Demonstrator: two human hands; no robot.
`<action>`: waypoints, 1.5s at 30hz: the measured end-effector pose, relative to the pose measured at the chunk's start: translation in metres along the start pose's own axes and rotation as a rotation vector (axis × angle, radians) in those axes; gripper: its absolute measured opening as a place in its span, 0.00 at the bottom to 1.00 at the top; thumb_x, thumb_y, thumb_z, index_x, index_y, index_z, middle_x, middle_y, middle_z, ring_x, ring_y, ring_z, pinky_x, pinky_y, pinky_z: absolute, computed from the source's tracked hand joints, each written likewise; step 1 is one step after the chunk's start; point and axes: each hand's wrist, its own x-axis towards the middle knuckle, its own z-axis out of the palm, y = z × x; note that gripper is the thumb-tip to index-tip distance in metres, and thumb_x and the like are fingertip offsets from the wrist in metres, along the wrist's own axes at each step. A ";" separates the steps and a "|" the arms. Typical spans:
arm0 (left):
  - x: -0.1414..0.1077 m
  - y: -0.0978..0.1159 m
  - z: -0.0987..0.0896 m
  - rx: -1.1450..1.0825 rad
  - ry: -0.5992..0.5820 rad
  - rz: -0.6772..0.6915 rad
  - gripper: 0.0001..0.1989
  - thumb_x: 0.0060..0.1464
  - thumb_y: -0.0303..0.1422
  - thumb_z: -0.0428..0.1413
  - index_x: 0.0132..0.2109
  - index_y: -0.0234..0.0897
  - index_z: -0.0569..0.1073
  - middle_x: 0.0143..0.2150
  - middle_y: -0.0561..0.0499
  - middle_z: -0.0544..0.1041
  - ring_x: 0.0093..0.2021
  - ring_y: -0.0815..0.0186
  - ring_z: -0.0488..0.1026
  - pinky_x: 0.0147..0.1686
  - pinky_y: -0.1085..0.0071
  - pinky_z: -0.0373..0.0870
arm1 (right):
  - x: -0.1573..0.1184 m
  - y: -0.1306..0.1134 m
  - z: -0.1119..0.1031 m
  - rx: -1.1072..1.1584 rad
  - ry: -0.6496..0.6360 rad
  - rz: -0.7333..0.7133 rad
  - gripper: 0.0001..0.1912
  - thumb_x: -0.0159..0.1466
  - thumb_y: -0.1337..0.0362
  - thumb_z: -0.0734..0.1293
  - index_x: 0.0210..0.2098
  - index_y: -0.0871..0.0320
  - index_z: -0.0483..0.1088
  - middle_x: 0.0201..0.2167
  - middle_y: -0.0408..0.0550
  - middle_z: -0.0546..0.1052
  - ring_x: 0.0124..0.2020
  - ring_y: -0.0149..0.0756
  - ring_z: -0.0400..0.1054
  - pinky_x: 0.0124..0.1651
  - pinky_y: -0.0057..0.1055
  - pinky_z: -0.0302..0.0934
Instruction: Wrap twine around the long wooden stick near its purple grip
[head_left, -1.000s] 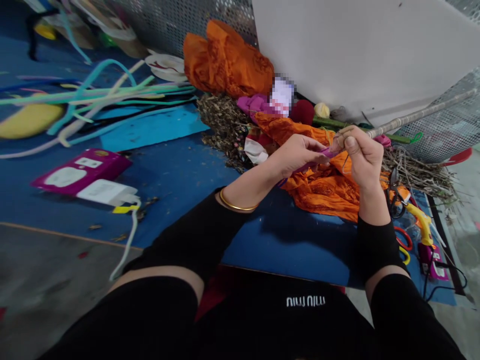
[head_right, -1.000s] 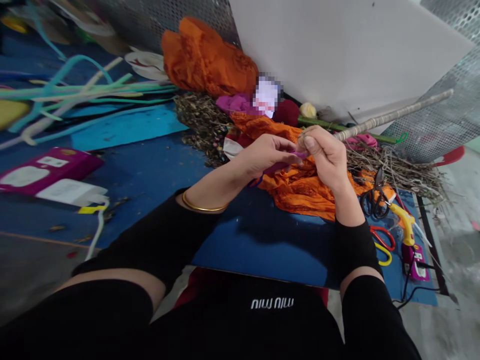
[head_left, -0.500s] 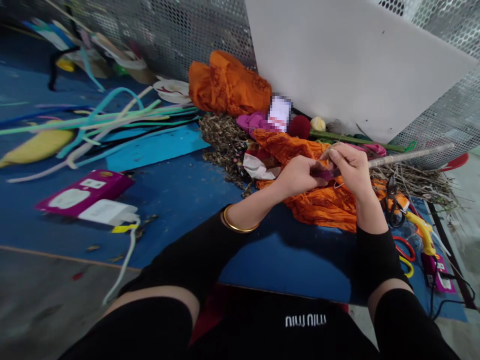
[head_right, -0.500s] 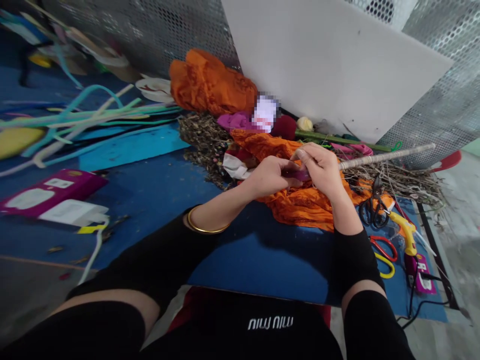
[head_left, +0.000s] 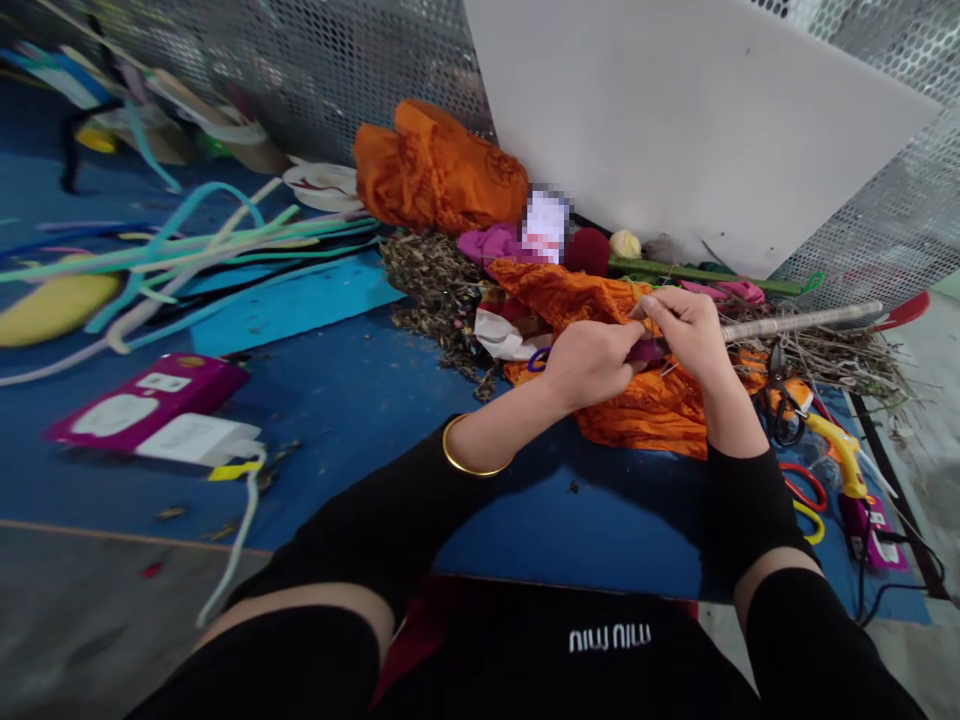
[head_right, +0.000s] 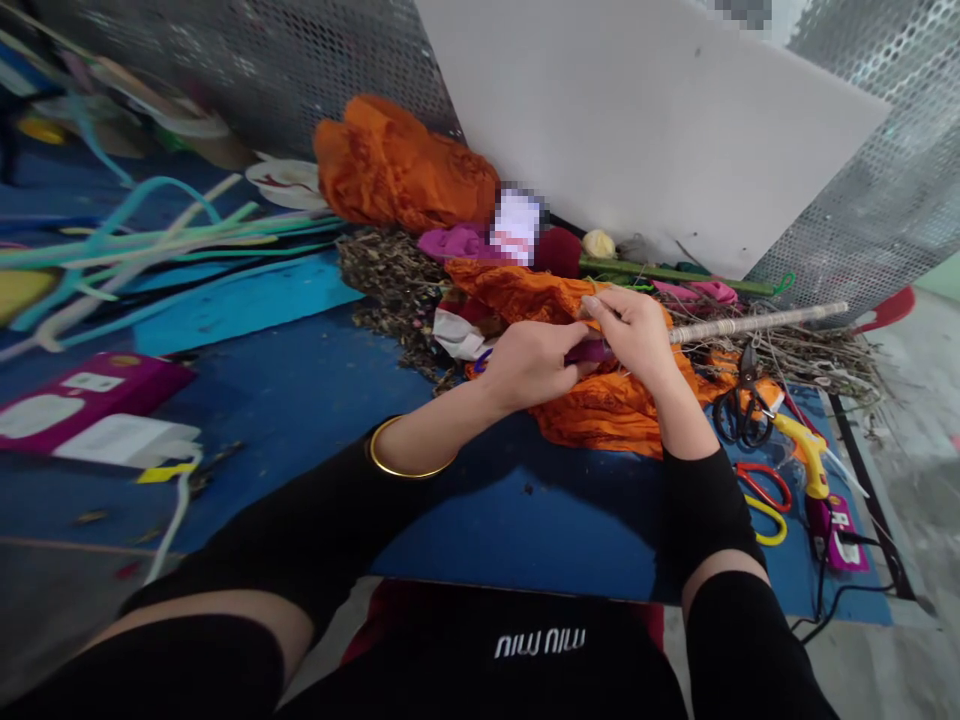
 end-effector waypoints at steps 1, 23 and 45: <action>0.000 0.001 0.001 0.036 0.014 0.014 0.18 0.62 0.34 0.57 0.54 0.31 0.80 0.37 0.39 0.86 0.37 0.49 0.84 0.32 0.65 0.70 | 0.000 0.001 -0.001 -0.009 -0.006 0.012 0.24 0.71 0.49 0.66 0.24 0.57 0.74 0.25 0.44 0.77 0.31 0.33 0.69 0.40 0.32 0.61; -0.002 -0.013 0.022 0.146 0.325 0.352 0.13 0.70 0.32 0.49 0.45 0.33 0.78 0.31 0.44 0.82 0.31 0.58 0.80 0.28 0.66 0.64 | 0.001 0.004 -0.001 -0.004 -0.013 0.083 0.17 0.69 0.58 0.65 0.28 0.59 0.78 0.30 0.46 0.81 0.34 0.35 0.73 0.41 0.32 0.61; -0.007 -0.101 -0.060 -0.327 0.320 -0.007 0.20 0.55 0.42 0.60 0.49 0.36 0.86 0.34 0.54 0.86 0.30 0.72 0.78 0.30 0.79 0.67 | -0.049 0.037 -0.158 0.225 0.685 0.246 0.18 0.52 0.50 0.78 0.28 0.56 0.73 0.23 0.37 0.66 0.19 0.21 0.45 0.22 0.28 0.45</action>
